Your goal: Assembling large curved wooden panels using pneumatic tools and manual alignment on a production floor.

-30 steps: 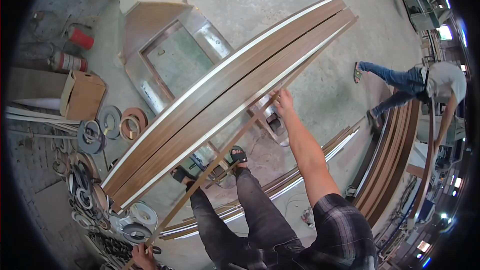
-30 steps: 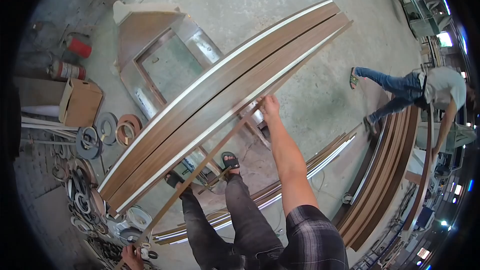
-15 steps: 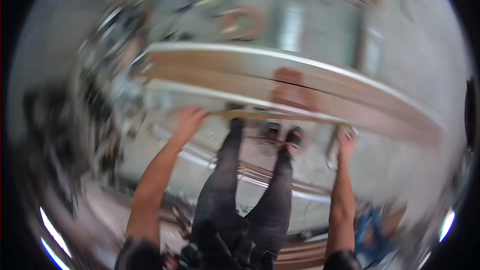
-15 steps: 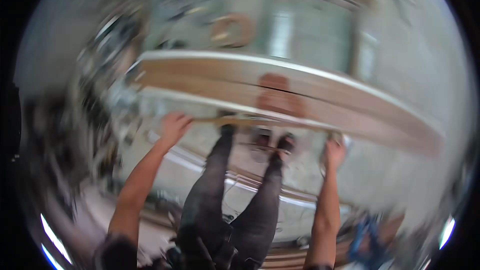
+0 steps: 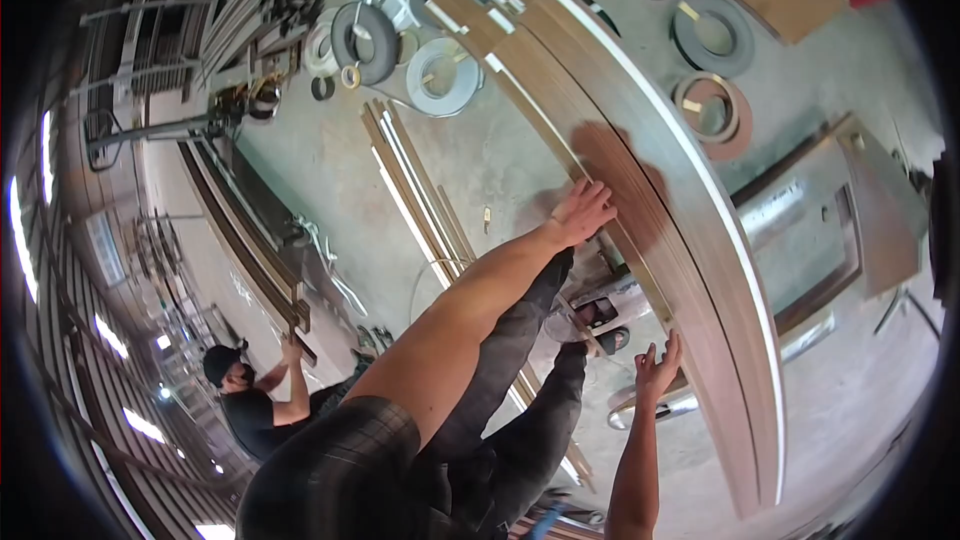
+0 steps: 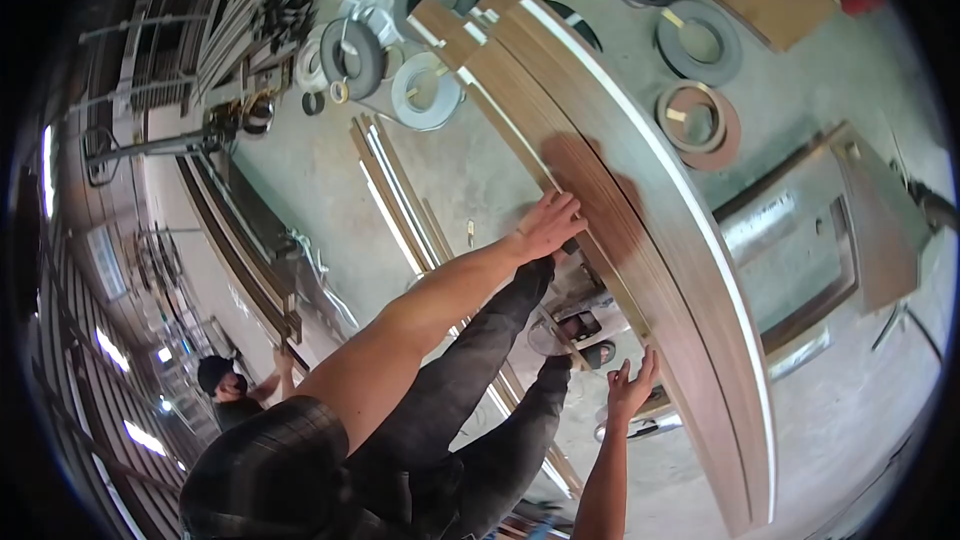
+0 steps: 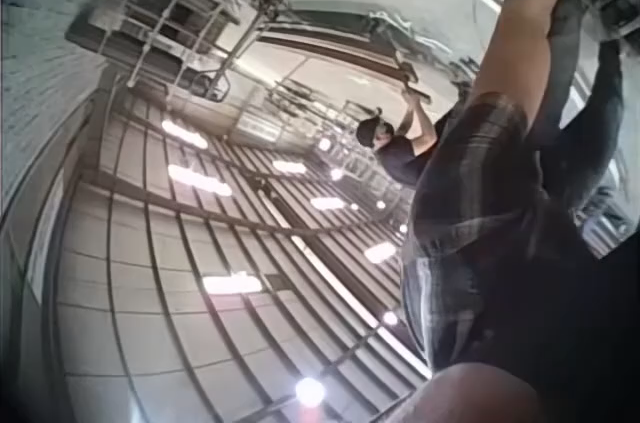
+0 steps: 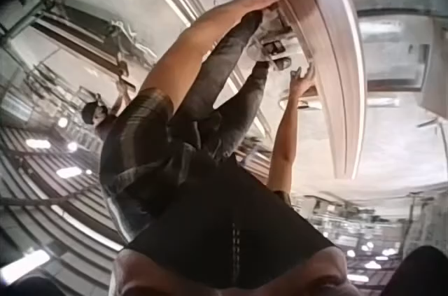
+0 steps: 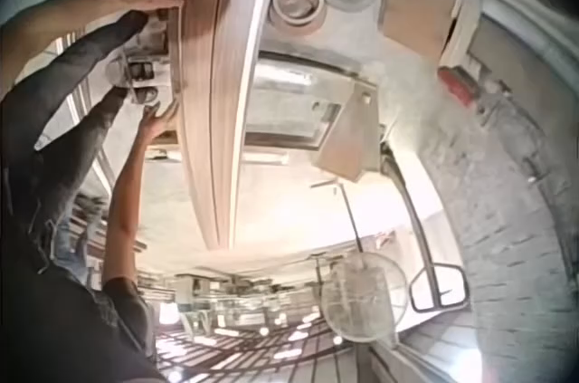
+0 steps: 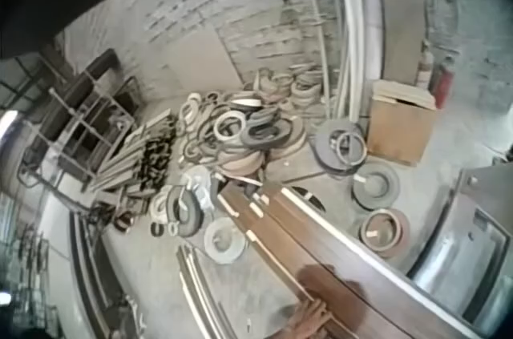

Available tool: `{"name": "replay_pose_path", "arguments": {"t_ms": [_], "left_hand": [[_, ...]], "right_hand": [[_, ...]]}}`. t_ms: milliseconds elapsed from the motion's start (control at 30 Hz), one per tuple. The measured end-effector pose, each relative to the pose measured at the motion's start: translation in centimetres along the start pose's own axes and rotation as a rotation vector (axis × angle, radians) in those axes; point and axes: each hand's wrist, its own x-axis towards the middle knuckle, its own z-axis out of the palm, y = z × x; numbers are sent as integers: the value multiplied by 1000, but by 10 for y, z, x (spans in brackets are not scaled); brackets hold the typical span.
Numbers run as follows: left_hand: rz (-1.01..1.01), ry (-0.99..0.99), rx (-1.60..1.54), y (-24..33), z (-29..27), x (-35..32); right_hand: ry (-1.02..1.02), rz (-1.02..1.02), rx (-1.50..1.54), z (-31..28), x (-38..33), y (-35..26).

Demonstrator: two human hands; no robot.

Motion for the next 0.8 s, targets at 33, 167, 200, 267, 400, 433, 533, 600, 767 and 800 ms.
{"name": "replay_pose_path", "arguments": {"t_ms": [33, 167, 200, 267, 400, 433, 533, 600, 767, 800], "left_hand": [[2, 49, 17, -3, 5, 4], [-18, 30, -36, -15, 6, 12], [-39, 30, -46, -20, 8, 9], [-18, 137, -45, -29, 14, 6], [-77, 268, -16, -42, 21, 0], [-78, 285, -35, -41, 17, 4], [-103, 292, -60, -44, 9, 6], [-126, 280, -62, -48, 6, 1], [-241, 507, -331, -57, 14, 1], [-329, 549, -468, -66, 19, 9]], "right_hand": [[-3, -29, 10, 2, 6, -4], [-82, -45, 7, 11, 30, -29], [-98, -58, -4, 15, 34, -34], [-113, 10, 10, 21, 39, -43], [-234, -11, -5, 27, 52, -57], [-251, -41, -5, 24, 55, -56], [-241, -75, -9, 25, 61, -58], [-275, -47, 20, 27, 60, -61], [-323, 115, 92, 25, 41, -62], [-347, 173, 94, 18, 35, -59]]}}
